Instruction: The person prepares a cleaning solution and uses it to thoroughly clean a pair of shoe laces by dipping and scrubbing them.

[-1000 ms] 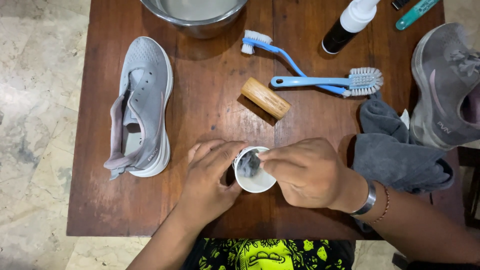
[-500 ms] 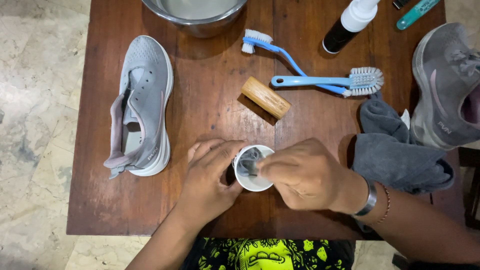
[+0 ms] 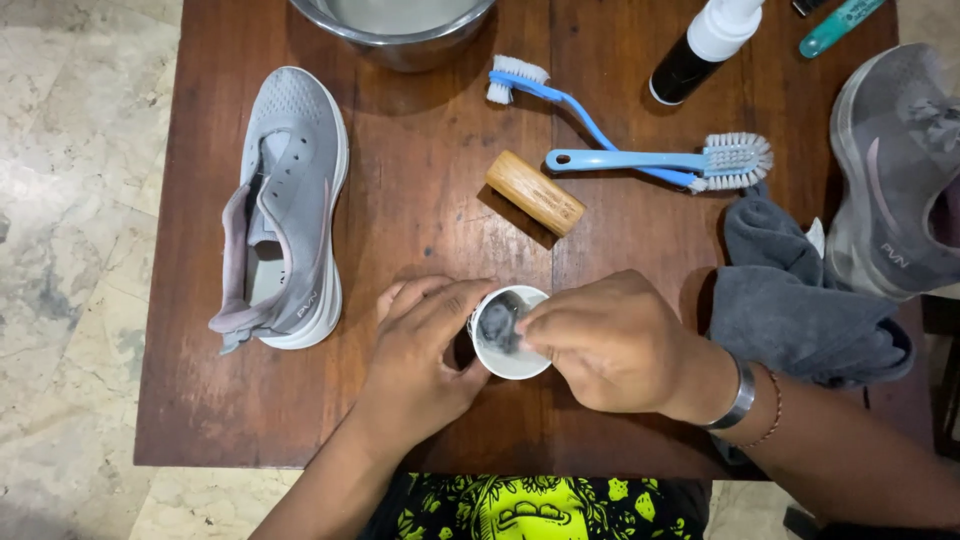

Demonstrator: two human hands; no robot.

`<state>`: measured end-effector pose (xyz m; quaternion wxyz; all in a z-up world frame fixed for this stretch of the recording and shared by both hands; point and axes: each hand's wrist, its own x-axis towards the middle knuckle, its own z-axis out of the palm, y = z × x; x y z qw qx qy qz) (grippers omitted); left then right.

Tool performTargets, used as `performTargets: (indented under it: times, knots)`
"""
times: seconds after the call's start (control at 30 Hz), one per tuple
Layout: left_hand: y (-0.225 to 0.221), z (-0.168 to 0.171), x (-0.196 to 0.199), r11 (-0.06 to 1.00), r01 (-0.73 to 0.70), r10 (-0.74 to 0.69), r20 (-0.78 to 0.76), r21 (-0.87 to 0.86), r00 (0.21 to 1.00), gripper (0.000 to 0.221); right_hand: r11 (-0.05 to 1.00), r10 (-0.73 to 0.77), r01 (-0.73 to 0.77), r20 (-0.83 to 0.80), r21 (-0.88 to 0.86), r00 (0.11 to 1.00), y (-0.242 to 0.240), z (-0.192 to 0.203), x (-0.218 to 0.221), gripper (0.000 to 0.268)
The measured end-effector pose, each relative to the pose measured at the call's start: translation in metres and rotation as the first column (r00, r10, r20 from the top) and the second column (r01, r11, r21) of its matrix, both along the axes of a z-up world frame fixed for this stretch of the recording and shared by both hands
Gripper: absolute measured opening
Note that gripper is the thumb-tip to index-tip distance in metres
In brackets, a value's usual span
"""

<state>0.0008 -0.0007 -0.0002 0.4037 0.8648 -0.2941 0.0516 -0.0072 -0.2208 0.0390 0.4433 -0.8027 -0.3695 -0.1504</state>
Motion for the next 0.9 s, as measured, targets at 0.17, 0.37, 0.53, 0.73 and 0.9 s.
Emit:
performTargets:
  times: [0.17,0.37,0.53,0.73,0.9]
  knots:
    - [0.001,-0.001,0.0,0.999,-0.038,0.038,-0.006,0.019,0.999,0.056,0.929,-0.013,0.183,-0.466,0.321,0.885,0.0,-0.004,-0.003,0.005]
    - [0.004,0.001,0.001,0.995,-0.1,0.1,0.014,0.009,0.995,0.055,0.653,0.203,0.428,-0.688,0.625,0.697,-0.005,-0.027,0.004,0.01]
    - [0.006,0.004,0.0,0.994,-0.105,0.105,0.012,-0.017,0.994,0.054,0.59,0.309,0.432,-0.685,0.682,0.66,-0.01,-0.034,0.006,0.01]
    - [0.007,0.003,0.0,0.994,-0.099,0.099,0.002,-0.041,0.995,0.057,0.562,0.313,0.385,-0.619,0.732,0.72,-0.007,-0.017,0.001,0.013]
    - [0.007,0.0,0.0,0.993,-0.112,0.113,0.03,-0.039,0.993,0.055,0.53,0.276,0.436,-0.635,0.727,0.722,-0.007,-0.009,-0.004,0.013]
